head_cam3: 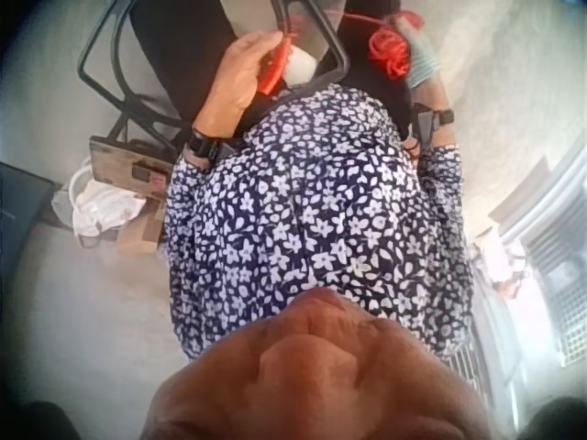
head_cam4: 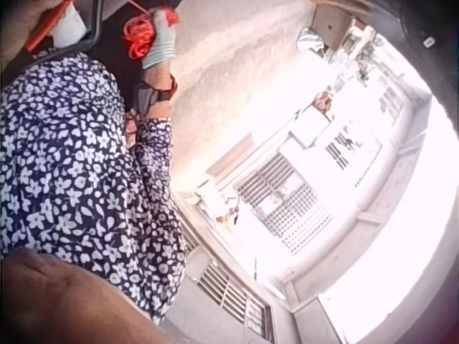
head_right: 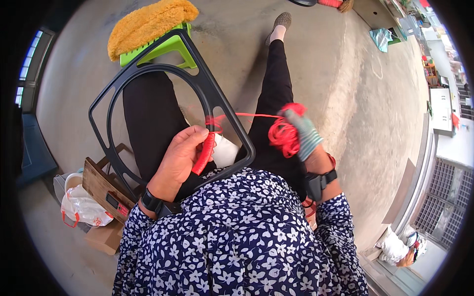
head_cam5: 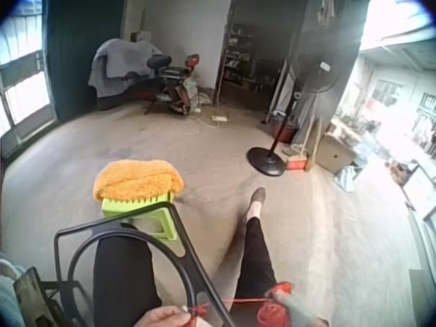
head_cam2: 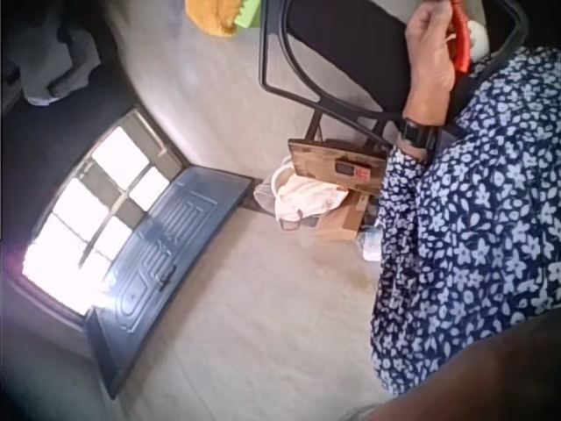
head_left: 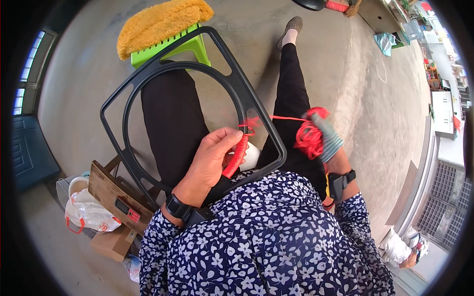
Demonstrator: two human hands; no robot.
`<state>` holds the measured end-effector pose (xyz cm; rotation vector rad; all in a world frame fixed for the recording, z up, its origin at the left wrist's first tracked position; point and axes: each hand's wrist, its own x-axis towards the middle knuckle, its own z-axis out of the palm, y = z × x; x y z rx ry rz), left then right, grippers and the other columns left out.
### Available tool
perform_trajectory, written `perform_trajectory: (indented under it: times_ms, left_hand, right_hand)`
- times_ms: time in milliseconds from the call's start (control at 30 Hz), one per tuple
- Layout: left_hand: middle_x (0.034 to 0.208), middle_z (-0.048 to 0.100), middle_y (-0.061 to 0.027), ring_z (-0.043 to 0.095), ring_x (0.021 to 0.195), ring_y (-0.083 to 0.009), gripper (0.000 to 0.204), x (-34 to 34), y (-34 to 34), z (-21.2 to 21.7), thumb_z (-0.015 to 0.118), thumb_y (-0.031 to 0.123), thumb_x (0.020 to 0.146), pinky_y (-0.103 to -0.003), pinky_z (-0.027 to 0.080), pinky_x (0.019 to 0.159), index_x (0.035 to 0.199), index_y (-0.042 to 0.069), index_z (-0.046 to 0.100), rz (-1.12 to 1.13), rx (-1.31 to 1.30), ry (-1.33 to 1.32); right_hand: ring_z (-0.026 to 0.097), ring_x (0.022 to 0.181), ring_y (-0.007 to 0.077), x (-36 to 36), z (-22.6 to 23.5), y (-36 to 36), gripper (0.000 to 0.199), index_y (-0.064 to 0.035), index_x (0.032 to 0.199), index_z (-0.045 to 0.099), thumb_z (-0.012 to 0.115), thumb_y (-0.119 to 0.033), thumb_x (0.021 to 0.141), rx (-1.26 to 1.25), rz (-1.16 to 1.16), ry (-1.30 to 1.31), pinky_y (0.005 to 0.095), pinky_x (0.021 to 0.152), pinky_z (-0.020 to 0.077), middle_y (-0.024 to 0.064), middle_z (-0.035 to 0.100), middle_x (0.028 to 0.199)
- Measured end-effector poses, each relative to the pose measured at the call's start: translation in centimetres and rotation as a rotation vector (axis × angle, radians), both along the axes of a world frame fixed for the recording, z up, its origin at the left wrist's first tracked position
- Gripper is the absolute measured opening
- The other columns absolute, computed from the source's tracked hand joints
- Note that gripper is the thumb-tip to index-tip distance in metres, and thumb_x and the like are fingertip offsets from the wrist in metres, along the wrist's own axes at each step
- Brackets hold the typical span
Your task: Winding a red rope onto a black plastic frame while seated.
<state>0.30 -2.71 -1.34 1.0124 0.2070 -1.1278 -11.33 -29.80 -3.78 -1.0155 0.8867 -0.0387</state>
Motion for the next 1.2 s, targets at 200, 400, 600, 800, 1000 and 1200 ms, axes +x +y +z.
perform_trajectory:
  times_ms: [200,400,600,800,1000,1200]
  left_hand:
    - [0.081,0.063,-0.0082,0.061,0.065,-0.0133,0.016,0.0,0.0,0.0,0.055,0.021,0.092,-0.026,0.053,0.06,0.092,0.005,0.058,0.016,-0.001,0.037]
    - [0.078,0.064,-0.0098,0.061,0.061,-0.0147,0.017,0.3,-0.4,0.1,0.056,0.022,0.091,-0.027,0.053,0.056,0.09,0.005,0.057,0.051,-0.012,0.074]
    - [0.076,0.063,-0.01,0.061,0.061,-0.0153,0.014,0.3,-0.1,-0.1,0.057,0.02,0.091,-0.027,0.053,0.052,0.088,0.006,0.056,0.028,-0.014,0.003]
    - [0.076,0.063,-0.01,0.061,0.061,-0.0162,0.015,-0.3,-0.4,0.0,0.057,0.019,0.091,-0.028,0.053,0.054,0.088,0.004,0.057,-0.04,-0.071,0.019]
    - [0.079,0.062,-0.0106,0.061,0.066,-0.0186,0.019,-0.5,-0.7,-0.2,0.058,0.021,0.091,-0.031,0.053,0.062,0.098,0.003,0.057,-0.13,-0.097,0.154]
    - [0.089,0.064,-0.0116,0.064,0.07,-0.0196,0.02,-0.8,-0.4,-0.2,0.06,0.016,0.089,-0.031,0.055,0.06,0.102,0.0,0.058,0.132,-0.172,0.126]
  right_hand:
    - [0.059,0.063,0.0138,-6.6,-3.7,-8.6,0.026,-0.0037,0.091,0.061,0.071,-0.022,0.076,-0.381,-0.107,0.359,0.0292,0.059,0.0492,0.0033,0.061,0.075]
    - [0.056,0.058,0.0132,-6.6,-3.9,-7.0,0.028,0.0005,0.093,0.062,0.07,-0.021,0.076,-0.684,0.088,0.528,0.0287,0.056,0.0472,0.0037,0.06,0.071]
    - [0.059,0.076,0.0139,-0.8,-1.0,-4.2,0.031,0.0005,0.098,0.063,0.068,-0.024,0.079,-1.03,0.228,0.218,0.0297,0.069,0.0479,0.0074,0.063,0.081]
    - [0.06,0.087,0.0146,7.7,-0.5,3.2,0.042,0.0003,0.111,0.059,0.07,-0.023,0.078,-0.731,0.162,-0.125,0.0275,0.081,0.0478,0.0079,0.064,0.099]
    - [0.064,0.084,0.0194,9.2,-1.2,8.0,0.033,-0.001,0.113,0.056,0.056,-0.026,0.091,0.205,0.28,-0.11,0.0346,0.073,0.0538,0.0123,0.064,0.096]
    - [0.057,0.106,0.0331,10.2,1.8,8.5,0.06,-0.0014,0.126,0.047,0.043,-0.051,0.092,0.857,0.393,-0.41,0.0441,0.093,0.0464,0.0183,0.053,0.123]
